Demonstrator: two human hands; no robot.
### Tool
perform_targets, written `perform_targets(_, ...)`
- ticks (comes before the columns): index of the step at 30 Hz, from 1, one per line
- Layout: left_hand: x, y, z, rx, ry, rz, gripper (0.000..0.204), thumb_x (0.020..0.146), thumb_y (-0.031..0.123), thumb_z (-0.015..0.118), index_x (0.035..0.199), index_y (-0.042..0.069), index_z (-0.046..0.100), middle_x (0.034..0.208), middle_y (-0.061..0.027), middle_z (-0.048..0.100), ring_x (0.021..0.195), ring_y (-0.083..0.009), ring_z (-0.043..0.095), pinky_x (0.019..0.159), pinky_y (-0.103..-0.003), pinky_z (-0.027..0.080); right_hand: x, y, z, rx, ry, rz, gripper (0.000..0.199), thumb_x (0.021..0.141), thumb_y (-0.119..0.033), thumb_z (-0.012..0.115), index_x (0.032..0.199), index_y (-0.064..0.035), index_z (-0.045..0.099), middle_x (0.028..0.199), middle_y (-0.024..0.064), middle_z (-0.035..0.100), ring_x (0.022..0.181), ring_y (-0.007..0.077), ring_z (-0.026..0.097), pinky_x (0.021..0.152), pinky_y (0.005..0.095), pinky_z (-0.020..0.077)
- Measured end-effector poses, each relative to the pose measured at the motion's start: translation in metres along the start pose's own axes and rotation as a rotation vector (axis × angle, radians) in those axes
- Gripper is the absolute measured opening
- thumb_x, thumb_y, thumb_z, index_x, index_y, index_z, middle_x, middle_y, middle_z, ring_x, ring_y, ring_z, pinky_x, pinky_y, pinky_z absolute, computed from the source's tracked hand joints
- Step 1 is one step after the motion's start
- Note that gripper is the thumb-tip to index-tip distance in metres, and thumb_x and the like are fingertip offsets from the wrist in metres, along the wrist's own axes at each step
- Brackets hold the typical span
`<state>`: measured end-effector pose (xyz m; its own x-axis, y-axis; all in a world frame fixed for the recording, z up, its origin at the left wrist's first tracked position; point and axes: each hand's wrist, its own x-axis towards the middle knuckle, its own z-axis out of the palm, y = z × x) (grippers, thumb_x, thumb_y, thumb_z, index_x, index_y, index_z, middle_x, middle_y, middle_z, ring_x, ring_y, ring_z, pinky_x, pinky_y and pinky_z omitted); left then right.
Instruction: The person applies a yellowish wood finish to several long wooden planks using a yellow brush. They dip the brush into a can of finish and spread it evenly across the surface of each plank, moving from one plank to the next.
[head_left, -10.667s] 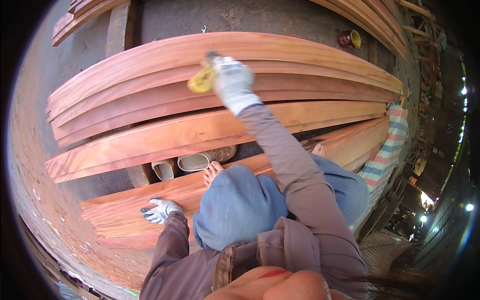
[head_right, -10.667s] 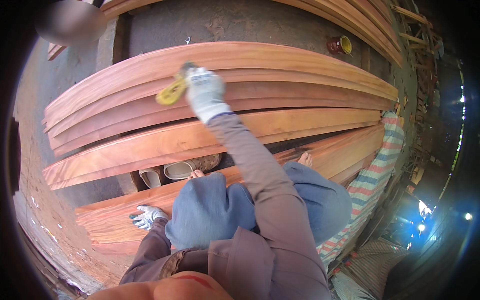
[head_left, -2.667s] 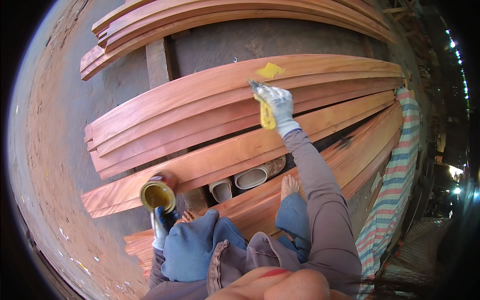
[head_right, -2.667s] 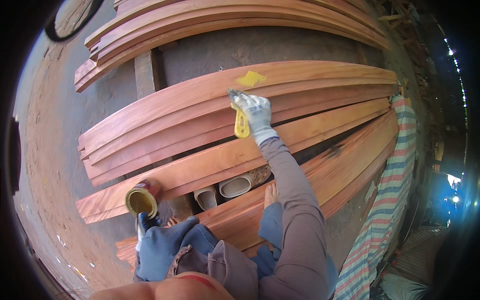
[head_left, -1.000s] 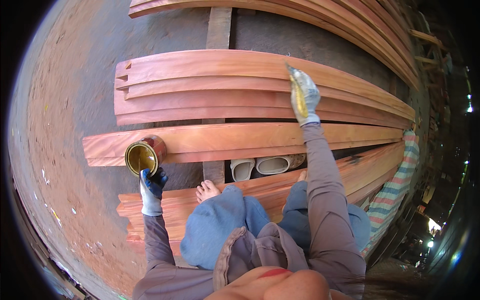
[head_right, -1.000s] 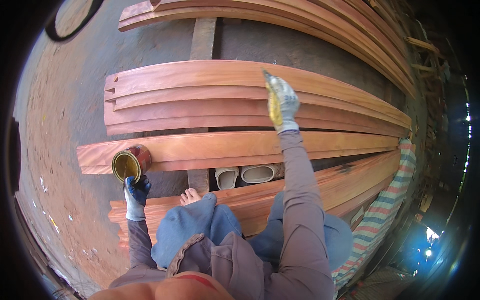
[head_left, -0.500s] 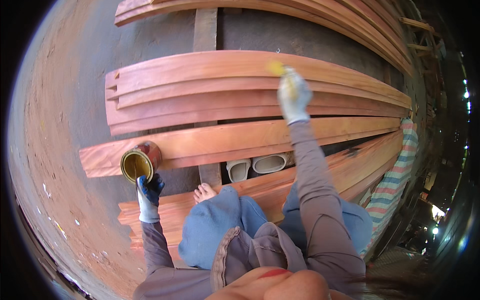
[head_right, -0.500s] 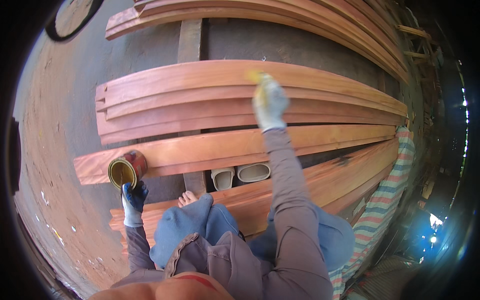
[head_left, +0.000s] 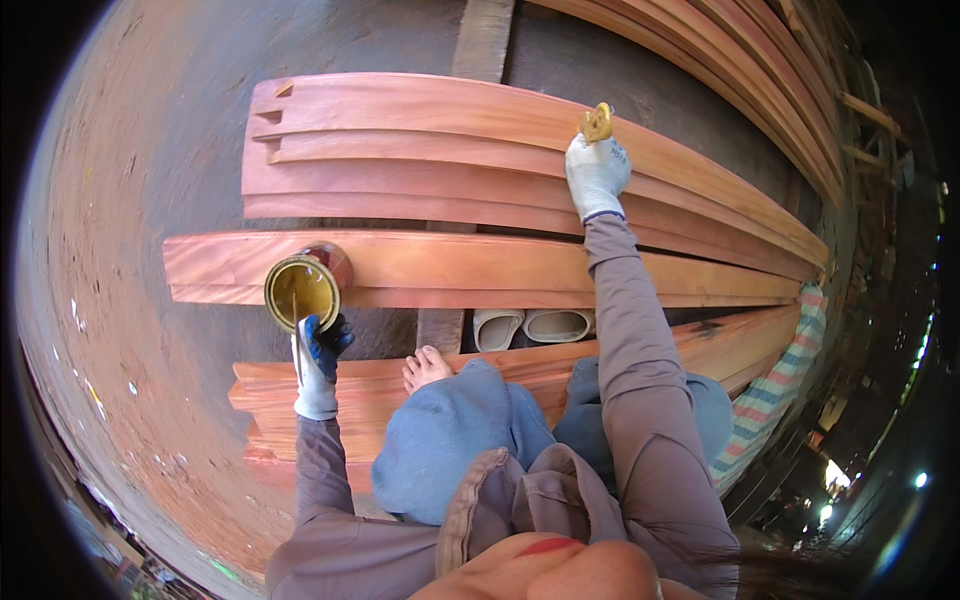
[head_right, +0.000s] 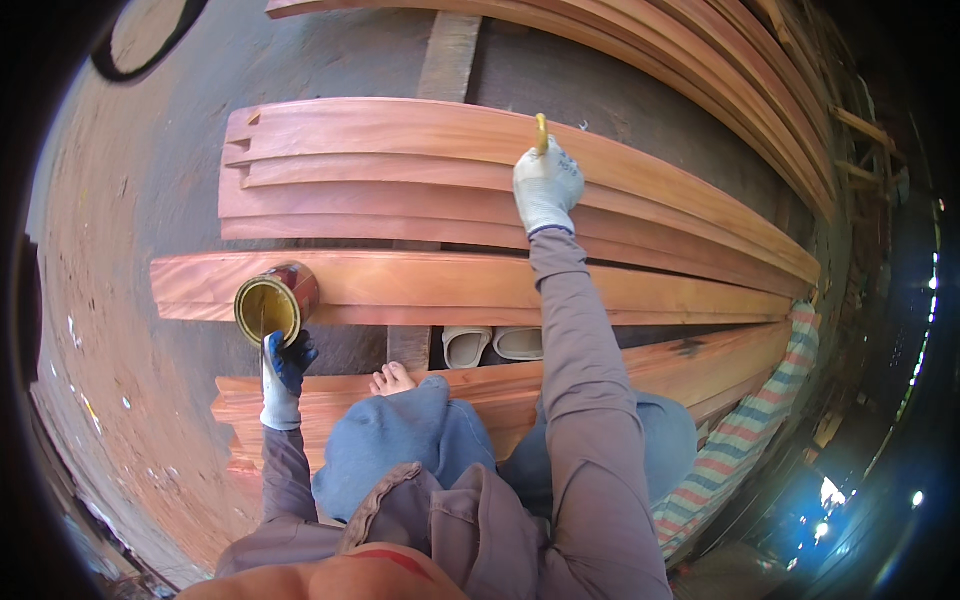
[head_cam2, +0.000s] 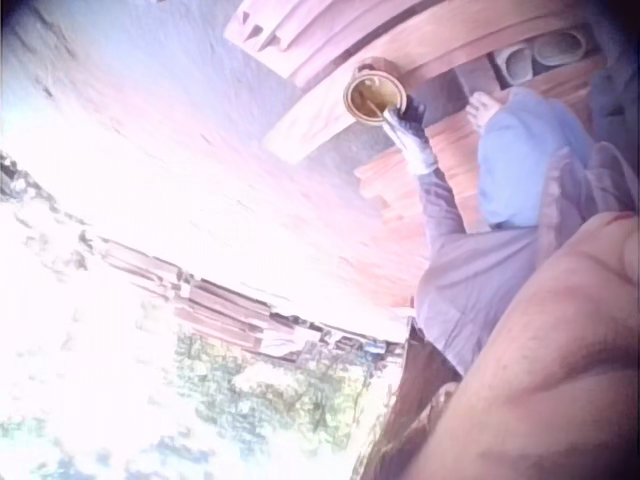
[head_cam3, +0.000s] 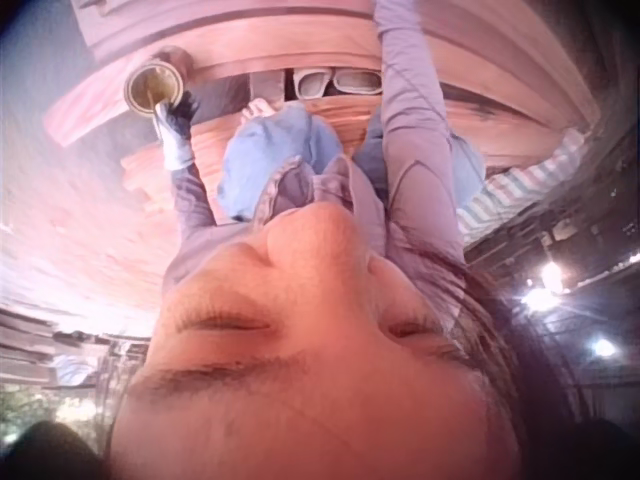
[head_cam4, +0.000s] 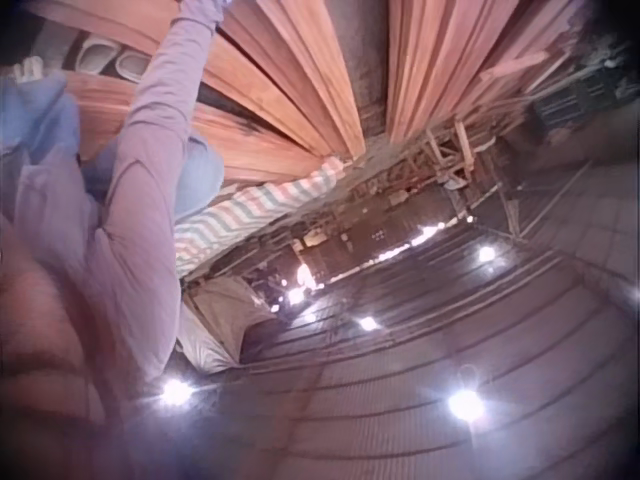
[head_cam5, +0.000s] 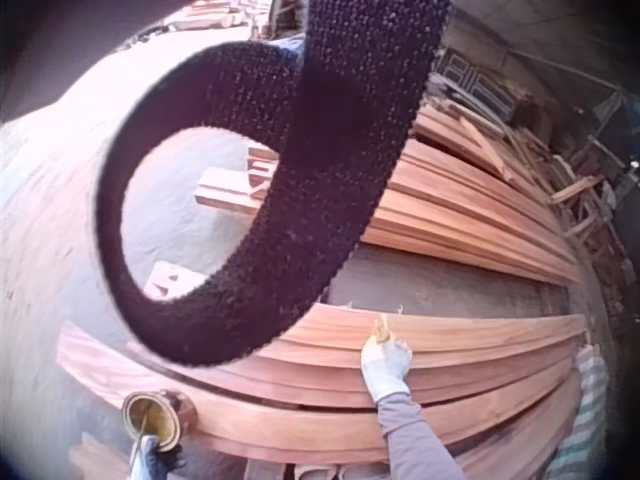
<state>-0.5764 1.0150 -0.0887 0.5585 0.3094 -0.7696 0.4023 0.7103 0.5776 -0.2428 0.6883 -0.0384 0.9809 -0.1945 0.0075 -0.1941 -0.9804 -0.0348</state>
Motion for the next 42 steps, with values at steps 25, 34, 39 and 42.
perform_targets(25, -0.024, -0.005, 0.021, 0.058, 0.040, 0.176, 0.031, 0.102, 0.028, 0.051, 0.126, 0.008, 0.049, 0.105, -0.0075, 0.063, 0.092, -0.0201, 0.066, 0.079, -0.036, 0.056, -0.010, -0.220, 0.077, 0.311, 0.126, -1.558, 0.027, 0.083, -0.013, 0.061, 0.109, -0.0179, 0.067, 0.108, 0.0035, 0.068, 0.094, 0.0224, 0.067, 0.079, 0.0364, 0.0538)
perform_targets(34, -0.021, -0.002, 0.019, 0.061, 0.031, 0.160, 0.032, 0.103, 0.027, 0.050, 0.127, 0.007, 0.050, 0.105, -0.0046, 0.061, 0.092, -0.0157, 0.064, 0.081, -0.032, 0.054, 0.070, -0.179, 0.023, 0.699, -0.401, -1.544, 0.023, 0.087, -0.007, 0.061, 0.107, -0.0074, 0.072, 0.105, 0.0134, 0.071, 0.096, 0.0293, 0.069, 0.086, 0.0363, 0.0548)
perform_targets(39, -0.016, -0.007, 0.014, 0.248, 0.076, 0.249, 0.034, 0.104, 0.030, 0.049, 0.124, 0.003, 0.052, 0.107, -0.0059, 0.061, 0.094, -0.0163, 0.063, 0.083, -0.032, 0.054, 0.074, -0.301, 0.009, 0.493, -0.536, -1.792, 0.025, 0.088, -0.019, 0.055, 0.108, -0.0136, 0.070, 0.109, 0.0073, 0.070, 0.101, 0.0300, 0.065, 0.085, 0.0376, 0.0514)
perform_targets(42, -0.025, 0.001, 0.028, 0.133, 0.092, 0.193, 0.034, 0.104, 0.030, 0.049, 0.125, 0.003, 0.052, 0.107, -0.0056, 0.061, 0.095, -0.0162, 0.063, 0.083, -0.032, 0.054, 0.078, -0.324, 0.033, 0.225, -0.472, -1.836, 0.024, 0.091, -0.023, 0.055, 0.108, -0.0168, 0.072, 0.110, 0.0047, 0.071, 0.101, 0.0267, 0.066, 0.087, 0.0353, 0.0509)
